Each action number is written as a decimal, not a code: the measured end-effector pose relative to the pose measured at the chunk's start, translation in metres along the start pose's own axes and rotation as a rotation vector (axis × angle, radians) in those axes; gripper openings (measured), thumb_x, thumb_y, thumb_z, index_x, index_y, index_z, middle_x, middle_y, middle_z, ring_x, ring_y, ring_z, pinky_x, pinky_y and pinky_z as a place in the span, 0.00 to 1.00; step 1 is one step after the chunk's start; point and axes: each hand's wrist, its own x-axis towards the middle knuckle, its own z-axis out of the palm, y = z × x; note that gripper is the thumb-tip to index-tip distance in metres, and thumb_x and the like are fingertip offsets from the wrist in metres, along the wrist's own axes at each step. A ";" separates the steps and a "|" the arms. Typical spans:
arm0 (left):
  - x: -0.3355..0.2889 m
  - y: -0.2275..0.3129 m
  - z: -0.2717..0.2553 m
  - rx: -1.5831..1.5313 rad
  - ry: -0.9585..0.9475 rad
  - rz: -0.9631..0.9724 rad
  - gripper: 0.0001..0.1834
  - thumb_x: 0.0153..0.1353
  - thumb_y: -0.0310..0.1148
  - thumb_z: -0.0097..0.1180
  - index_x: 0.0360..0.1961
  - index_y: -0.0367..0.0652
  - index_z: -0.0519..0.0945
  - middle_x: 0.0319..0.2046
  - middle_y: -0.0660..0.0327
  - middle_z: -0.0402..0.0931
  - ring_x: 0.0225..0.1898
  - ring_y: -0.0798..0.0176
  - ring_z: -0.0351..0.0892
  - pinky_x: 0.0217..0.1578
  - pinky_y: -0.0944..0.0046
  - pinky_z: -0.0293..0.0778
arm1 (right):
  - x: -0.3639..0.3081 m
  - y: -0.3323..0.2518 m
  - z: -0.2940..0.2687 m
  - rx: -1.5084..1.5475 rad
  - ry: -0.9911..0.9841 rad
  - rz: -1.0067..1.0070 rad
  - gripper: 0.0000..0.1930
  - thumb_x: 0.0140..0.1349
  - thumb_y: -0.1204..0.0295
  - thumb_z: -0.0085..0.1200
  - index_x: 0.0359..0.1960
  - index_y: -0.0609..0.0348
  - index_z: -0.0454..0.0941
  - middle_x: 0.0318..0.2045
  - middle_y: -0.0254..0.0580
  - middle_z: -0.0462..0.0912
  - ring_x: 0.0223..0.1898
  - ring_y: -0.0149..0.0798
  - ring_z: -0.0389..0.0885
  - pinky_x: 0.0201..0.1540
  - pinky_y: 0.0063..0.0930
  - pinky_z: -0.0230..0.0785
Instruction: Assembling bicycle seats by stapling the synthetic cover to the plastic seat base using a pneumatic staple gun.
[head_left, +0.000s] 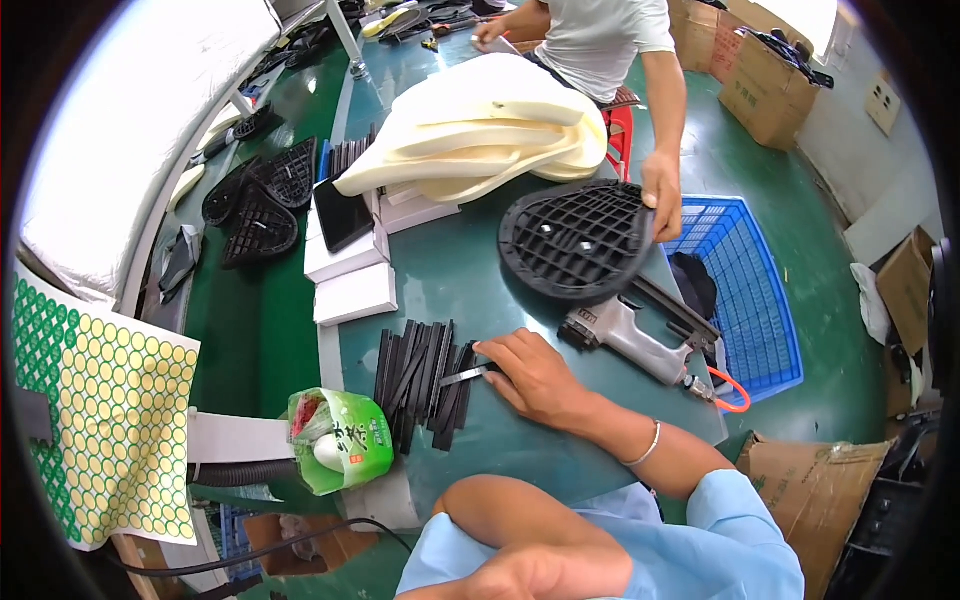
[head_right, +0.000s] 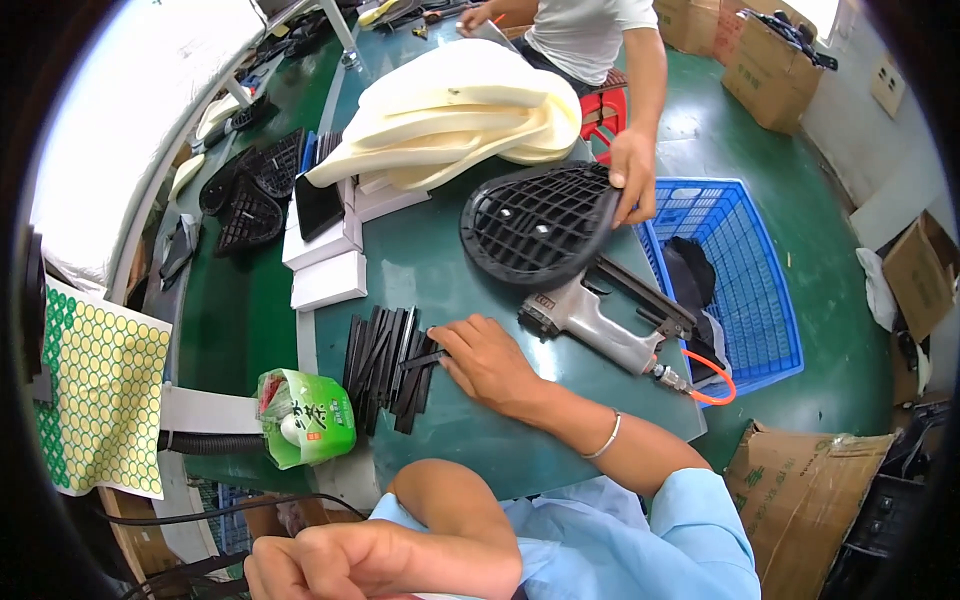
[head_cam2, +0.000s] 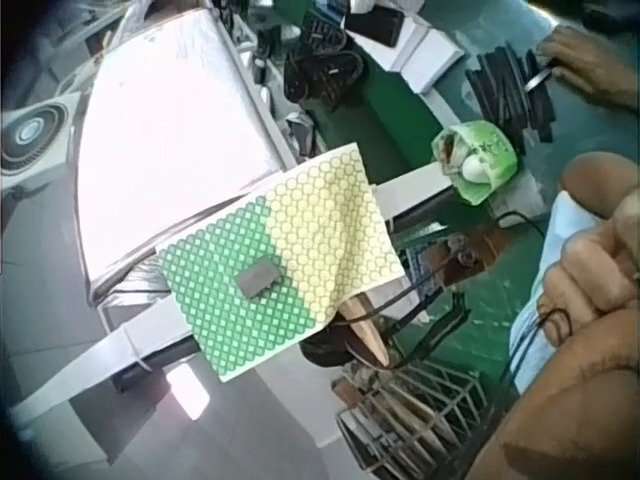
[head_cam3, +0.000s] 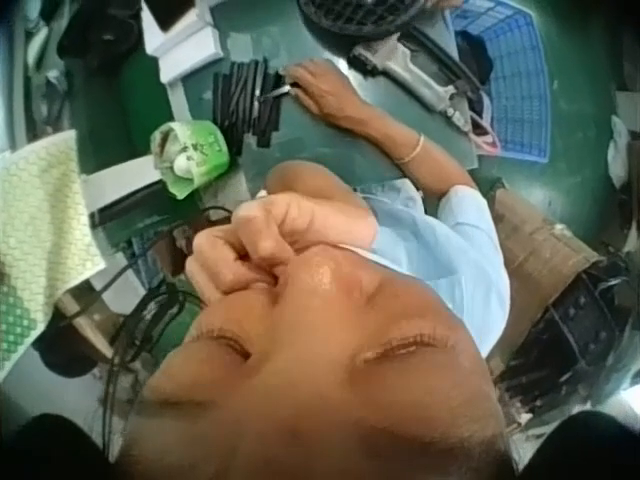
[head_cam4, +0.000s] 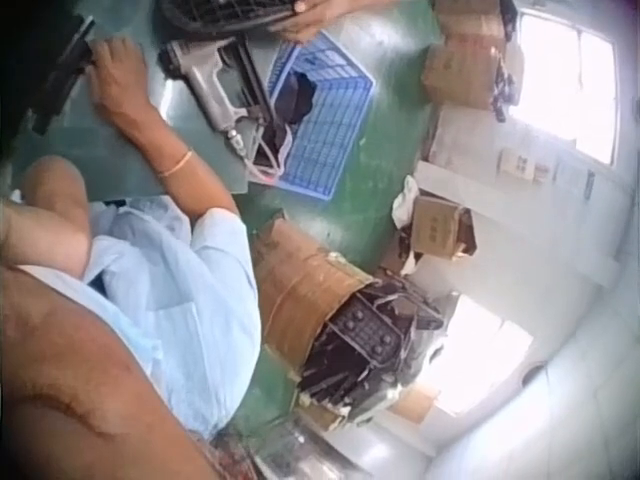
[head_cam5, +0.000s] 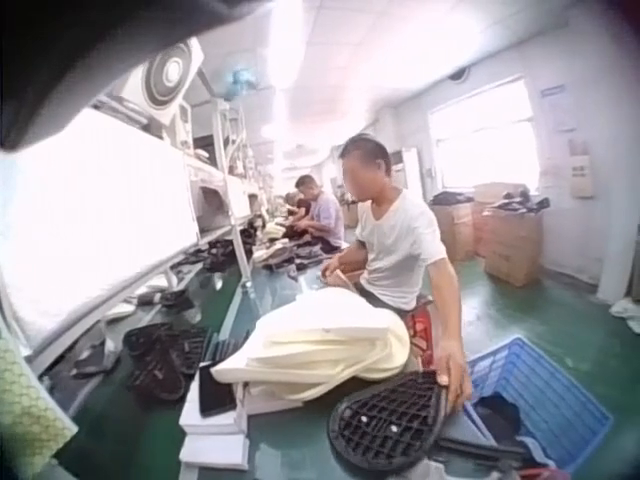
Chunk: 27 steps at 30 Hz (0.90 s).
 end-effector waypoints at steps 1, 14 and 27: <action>0.004 -0.003 -0.007 0.009 -0.004 -0.008 0.07 0.58 0.25 0.51 0.24 0.47 0.69 0.25 0.73 0.64 0.29 0.73 0.65 0.27 0.70 0.65 | -0.001 0.005 0.003 0.013 -0.001 -0.006 0.21 0.52 0.76 0.57 0.50 0.61 0.70 0.40 0.45 0.75 0.38 0.46 0.71 0.42 0.36 0.65; 0.017 -0.001 -0.026 -0.015 -0.131 -0.100 0.08 0.58 0.25 0.51 0.24 0.47 0.69 0.24 0.73 0.63 0.29 0.73 0.64 0.27 0.71 0.64 | 0.012 0.007 -0.035 0.008 0.532 -0.126 0.14 0.52 0.82 0.55 0.42 0.63 0.74 0.32 0.42 0.77 0.30 0.41 0.73 0.35 0.32 0.67; 0.010 0.023 -0.025 0.021 -0.234 -0.208 0.08 0.58 0.25 0.51 0.23 0.48 0.69 0.24 0.73 0.62 0.29 0.73 0.64 0.26 0.71 0.64 | 0.001 0.100 -0.077 0.591 0.970 0.719 0.27 0.63 0.61 0.53 0.59 0.63 0.62 0.53 0.43 0.67 0.53 0.34 0.65 0.59 0.27 0.55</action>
